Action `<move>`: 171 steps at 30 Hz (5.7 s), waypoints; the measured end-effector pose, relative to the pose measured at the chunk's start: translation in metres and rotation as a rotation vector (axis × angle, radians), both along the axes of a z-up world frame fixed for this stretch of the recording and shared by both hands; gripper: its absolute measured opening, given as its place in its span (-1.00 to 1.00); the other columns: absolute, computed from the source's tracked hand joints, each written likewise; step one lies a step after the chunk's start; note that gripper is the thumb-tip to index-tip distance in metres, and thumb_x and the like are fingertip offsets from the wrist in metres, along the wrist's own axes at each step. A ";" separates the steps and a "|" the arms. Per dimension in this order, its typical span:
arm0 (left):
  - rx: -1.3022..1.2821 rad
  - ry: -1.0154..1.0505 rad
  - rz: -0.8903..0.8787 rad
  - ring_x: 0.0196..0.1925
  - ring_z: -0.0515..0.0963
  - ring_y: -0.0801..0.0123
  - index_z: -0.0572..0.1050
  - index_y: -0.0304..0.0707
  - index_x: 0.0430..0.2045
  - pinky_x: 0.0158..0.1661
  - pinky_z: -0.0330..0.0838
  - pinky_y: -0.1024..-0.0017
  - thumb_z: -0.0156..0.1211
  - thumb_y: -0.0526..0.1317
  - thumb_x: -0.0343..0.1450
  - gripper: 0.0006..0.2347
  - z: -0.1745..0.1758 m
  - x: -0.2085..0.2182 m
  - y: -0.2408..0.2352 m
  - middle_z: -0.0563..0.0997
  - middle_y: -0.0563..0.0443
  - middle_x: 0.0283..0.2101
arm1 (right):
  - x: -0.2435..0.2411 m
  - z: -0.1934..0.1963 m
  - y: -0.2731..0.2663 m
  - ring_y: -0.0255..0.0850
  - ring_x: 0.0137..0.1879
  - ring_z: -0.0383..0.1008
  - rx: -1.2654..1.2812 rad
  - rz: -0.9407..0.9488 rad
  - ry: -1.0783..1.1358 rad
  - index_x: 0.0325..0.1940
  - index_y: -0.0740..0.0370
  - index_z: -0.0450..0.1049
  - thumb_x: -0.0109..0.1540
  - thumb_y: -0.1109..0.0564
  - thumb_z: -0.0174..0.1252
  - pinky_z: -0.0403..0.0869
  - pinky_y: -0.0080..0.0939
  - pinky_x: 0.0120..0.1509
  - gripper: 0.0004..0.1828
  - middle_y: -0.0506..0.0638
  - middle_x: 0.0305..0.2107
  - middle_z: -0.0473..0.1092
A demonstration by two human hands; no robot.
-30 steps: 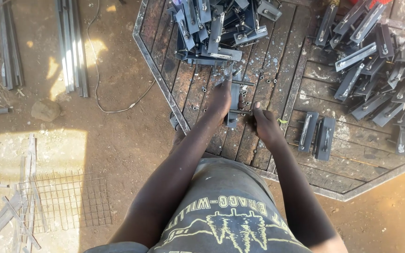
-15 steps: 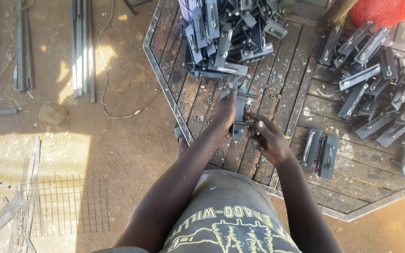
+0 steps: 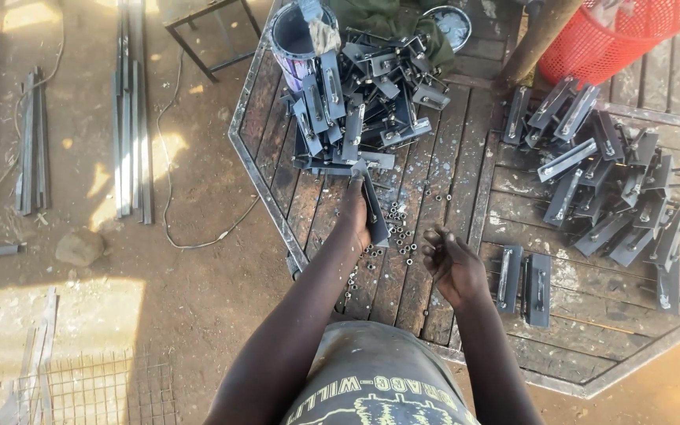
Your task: Assembling metal brackets by manually inserting small bolts into pre-drilled holes on a wooden work table.
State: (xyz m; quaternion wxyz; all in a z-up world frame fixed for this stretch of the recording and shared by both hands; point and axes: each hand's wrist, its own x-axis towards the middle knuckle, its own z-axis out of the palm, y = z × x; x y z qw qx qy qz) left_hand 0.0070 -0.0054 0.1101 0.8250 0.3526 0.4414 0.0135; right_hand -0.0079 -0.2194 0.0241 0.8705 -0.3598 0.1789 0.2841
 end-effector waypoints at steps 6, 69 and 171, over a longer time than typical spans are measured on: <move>-0.081 -0.116 -0.075 -0.48 0.61 0.31 0.44 -0.09 -0.42 -0.45 0.53 0.46 0.43 0.14 0.30 -0.63 0.014 0.007 -0.011 0.54 -0.01 -0.47 | 0.006 0.036 0.006 -0.24 -0.26 0.54 -0.179 0.014 -0.127 0.22 0.23 0.44 0.47 0.05 -0.12 0.51 -0.33 -0.17 -0.65 -0.01 -0.34 0.47; 0.031 0.036 0.069 -0.24 0.63 0.09 0.54 -0.09 -0.30 -0.17 0.53 0.20 -0.07 0.10 0.49 -0.68 -0.066 -0.040 0.018 0.63 -0.15 -0.26 | -0.024 0.023 0.039 -0.06 -0.07 0.67 -0.161 0.117 -0.287 -0.08 0.28 0.52 0.23 0.36 0.25 0.68 -0.30 -0.16 -0.81 0.16 -0.20 0.57; 0.065 -0.040 0.006 -0.32 0.70 0.19 0.60 -0.13 -0.34 -0.25 0.55 0.35 0.06 -0.02 0.45 -0.76 -0.056 -0.022 0.009 0.69 -0.11 -0.34 | -0.037 0.088 0.040 -0.32 -0.61 0.06 -0.811 0.355 -0.585 -0.52 0.17 0.41 0.49 -0.13 -0.11 0.08 -0.27 -0.47 -0.44 -0.11 -0.73 0.17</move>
